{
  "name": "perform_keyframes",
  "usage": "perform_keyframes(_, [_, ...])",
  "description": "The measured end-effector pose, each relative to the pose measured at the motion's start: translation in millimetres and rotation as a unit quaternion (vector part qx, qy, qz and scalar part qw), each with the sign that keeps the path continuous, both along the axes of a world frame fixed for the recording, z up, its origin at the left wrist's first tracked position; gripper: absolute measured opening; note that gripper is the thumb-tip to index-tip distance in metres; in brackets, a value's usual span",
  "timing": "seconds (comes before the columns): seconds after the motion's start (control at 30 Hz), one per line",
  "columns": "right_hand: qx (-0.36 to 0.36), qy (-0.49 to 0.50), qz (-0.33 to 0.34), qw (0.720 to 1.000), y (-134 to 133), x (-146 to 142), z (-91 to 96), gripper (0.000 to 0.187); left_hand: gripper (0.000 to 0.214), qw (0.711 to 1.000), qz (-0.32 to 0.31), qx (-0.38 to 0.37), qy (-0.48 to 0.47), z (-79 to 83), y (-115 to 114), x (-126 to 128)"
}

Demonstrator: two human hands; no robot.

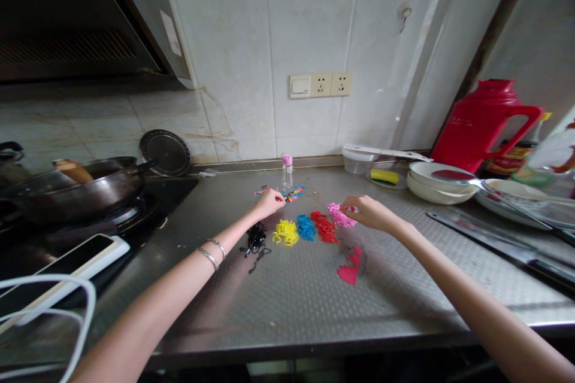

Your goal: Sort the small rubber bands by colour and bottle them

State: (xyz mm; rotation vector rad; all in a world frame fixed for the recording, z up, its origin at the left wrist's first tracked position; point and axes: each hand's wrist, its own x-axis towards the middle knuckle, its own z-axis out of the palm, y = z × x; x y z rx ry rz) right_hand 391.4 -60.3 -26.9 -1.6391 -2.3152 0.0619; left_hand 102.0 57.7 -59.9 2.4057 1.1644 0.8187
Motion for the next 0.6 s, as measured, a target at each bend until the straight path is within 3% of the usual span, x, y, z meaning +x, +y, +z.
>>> perform_keyframes(0.4, [0.006, 0.004, 0.027, 1.000, 61.3, -41.4, 17.9, 0.024, 0.020, 0.983, -0.160, -0.084, 0.014, 14.6, -53.0, 32.6])
perform_keyframes(0.6, [0.002, 0.007, 0.042, 0.999, 80.4, -59.0, 14.9, 0.024, 0.027, 0.987, -0.127, -0.092, -0.027, 19.9, -49.5, 20.5])
